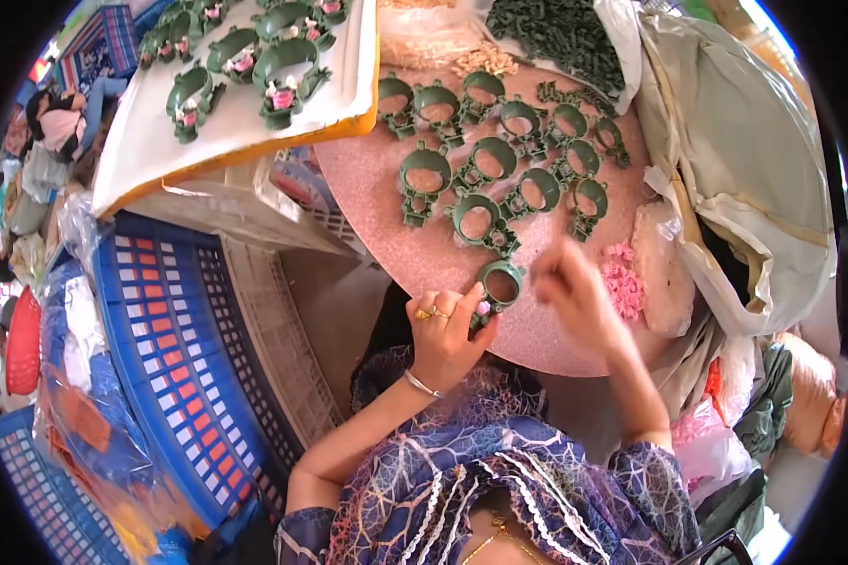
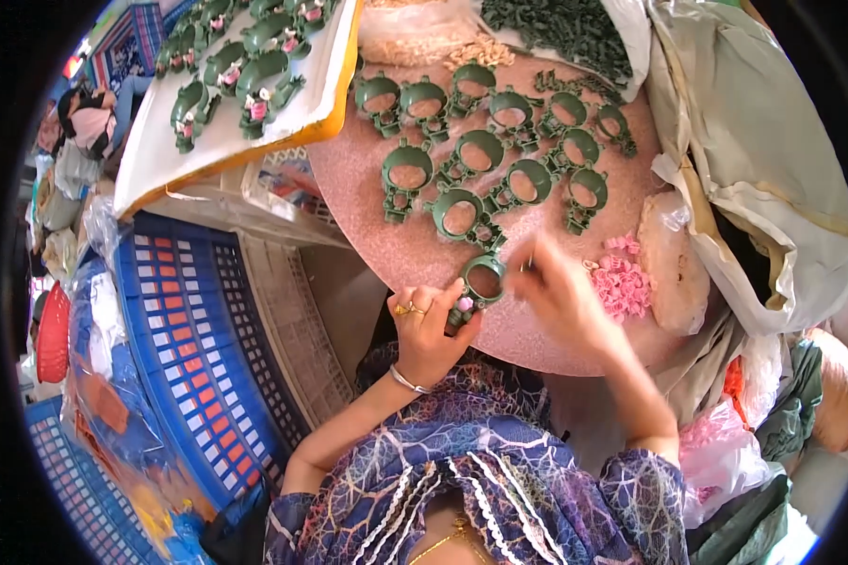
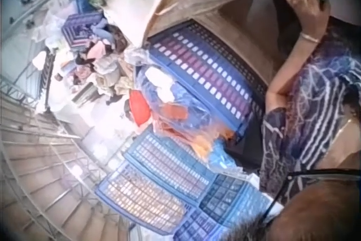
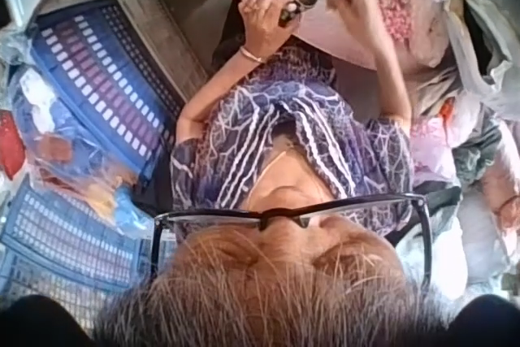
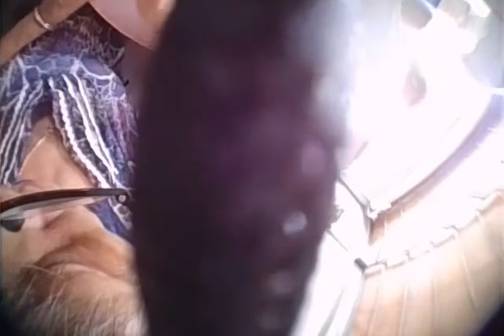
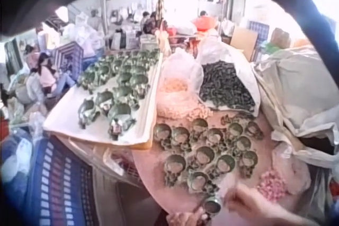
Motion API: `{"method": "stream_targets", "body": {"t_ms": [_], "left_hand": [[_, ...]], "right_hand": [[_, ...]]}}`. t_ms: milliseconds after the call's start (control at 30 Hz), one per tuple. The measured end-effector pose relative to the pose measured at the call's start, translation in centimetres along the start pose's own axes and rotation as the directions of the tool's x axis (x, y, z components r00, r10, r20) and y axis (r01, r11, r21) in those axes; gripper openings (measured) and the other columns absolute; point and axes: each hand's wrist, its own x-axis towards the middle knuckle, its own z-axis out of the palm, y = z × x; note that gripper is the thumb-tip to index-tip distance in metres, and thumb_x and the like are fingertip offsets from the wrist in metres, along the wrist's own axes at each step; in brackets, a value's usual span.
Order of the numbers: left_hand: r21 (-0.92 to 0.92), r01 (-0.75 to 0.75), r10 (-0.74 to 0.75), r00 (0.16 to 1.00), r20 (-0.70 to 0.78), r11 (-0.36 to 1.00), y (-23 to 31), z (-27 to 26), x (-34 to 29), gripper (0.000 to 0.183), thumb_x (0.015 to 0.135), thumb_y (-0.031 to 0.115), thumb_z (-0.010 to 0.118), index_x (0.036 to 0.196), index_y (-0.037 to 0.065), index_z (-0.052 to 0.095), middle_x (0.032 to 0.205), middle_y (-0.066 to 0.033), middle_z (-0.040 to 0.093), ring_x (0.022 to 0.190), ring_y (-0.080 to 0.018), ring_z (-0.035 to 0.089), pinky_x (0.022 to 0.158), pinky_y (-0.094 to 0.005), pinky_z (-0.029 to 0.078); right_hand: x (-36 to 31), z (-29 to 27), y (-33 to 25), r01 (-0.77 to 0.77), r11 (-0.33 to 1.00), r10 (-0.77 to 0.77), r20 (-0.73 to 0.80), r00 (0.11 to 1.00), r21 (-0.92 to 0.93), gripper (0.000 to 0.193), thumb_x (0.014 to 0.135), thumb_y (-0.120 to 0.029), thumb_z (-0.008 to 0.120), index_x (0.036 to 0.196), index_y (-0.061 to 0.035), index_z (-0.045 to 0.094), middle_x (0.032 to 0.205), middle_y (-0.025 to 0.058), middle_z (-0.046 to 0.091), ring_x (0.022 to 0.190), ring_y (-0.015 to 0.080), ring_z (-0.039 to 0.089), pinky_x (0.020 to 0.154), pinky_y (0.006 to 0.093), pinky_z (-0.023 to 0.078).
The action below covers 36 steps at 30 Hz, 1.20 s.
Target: Assembling small plastic toy components by inserting pink decorative pieces into green ring-shaped frames.
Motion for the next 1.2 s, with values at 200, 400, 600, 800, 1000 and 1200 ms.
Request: {"method": "stream_targets", "body": {"t_ms": [200, 400, 600, 800, 1000, 1200], "left_hand": [[0.007, -0.005, 0.005, 0.999, 0.042, 1.0, 0.1, -0.3, -0.8, 0.047, 0.072, 0.027, 0.079, 0.111, 0.005, 0.067, 0.085, -0.0039, 0.054, 0.083, -0.0223, 0.052, 0.082, -0.0391, 0.035], [-0.028, 0.014, -0.012, 0.998, 0.062, 1.0, 0.3, -0.7, -0.6, 0.049, 0.069, 0.022, 0.08, 0.114, 0.006, 0.067, 0.086, -0.0023, 0.055, 0.084, -0.0209, 0.052, 0.083, -0.0385, 0.035], [-0.035, 0.026, -0.023, 0.996, 0.082, 0.999, -0.2, -0.6, -0.7, 0.052, 0.067, 0.018, 0.081, 0.116, 0.007, 0.067, 0.086, 0.0005, 0.057, 0.083, -0.0188, 0.053, 0.083, -0.0375, 0.035], [-0.05, 0.009, -0.005, 0.996, 0.085, 0.999, -0.2, -0.7, -0.4, 0.053, 0.066, 0.018, 0.082, 0.116, 0.006, 0.066, 0.087, 0.0013, 0.057, 0.083, -0.0187, 0.053, 0.082, -0.0372, 0.035], [-0.045, -0.007, 0.01, 0.998, 0.066, 0.999, -0.3, -0.5, -0.6, 0.052, 0.068, 0.02, 0.081, 0.115, 0.004, 0.066, 0.085, 0.0008, 0.055, 0.081, -0.0189, 0.052, 0.079, -0.037, 0.036], [-0.044, -0.042, 0.044, 0.998, 0.051, 0.998, -0.5, -0.5, -0.5, 0.048, 0.072, 0.022, 0.079, 0.114, 0.003, 0.067, 0.083, -0.0007, 0.054, 0.079, -0.0196, 0.053, 0.076, -0.0375, 0.037]], "right_hand": [[-4.6, 3.3, 0.4, -0.021, 0.989, 0.024, 0.023, 0.999, -0.144, 0.019, 0.083, -0.007, 0.074, 0.09, -0.0007, 0.058, 0.077, 0.0103, 0.066, 0.063, 0.0194, 0.064, 0.057, 0.0302, 0.049], [-3.9, 3.1, 0.4, -0.072, 0.981, 0.085, 0.065, 0.994, -0.181, 0.015, 0.084, -0.009, 0.073, 0.092, -0.001, 0.063, 0.079, 0.0138, 0.068, 0.068, 0.0282, 0.069, 0.062, 0.0359, 0.052], [-2.3, 2.2, -0.7, -0.185, 0.963, 0.214, 0.137, 0.967, -0.196, 0.012, 0.084, -0.008, 0.071, 0.09, -0.001, 0.064, 0.079, 0.0171, 0.067, 0.071, 0.0299, 0.069, 0.063, 0.0375, 0.051], [1.4, 0.5, -1.6, -0.314, 0.908, 0.399, 0.348, 0.848, -0.278, 0.034, 0.078, -0.013, 0.078, 0.096, 0.0019, 0.054, 0.075, 0.0173, 0.066, 0.065, 0.0272, 0.067, 0.059, 0.0368, 0.05], [4.7, 0.0, -2.5, -0.589, 0.764, 0.629, 0.505, 0.591, -0.262, 0.033, 0.078, -0.015, 0.08, 0.085, 0.002, 0.052, 0.065, 0.0146, 0.063, 0.054, 0.0207, 0.066, 0.046, 0.0323, 0.048], [4.0, 0.1, -2.8, -0.421, 0.851, 0.524, 0.465, 0.713, -0.313, 0.031, 0.077, -0.014, 0.08, 0.082, 0.0031, 0.054, 0.063, 0.0155, 0.063, 0.056, 0.023, 0.068, 0.048, 0.0339, 0.049]]}}
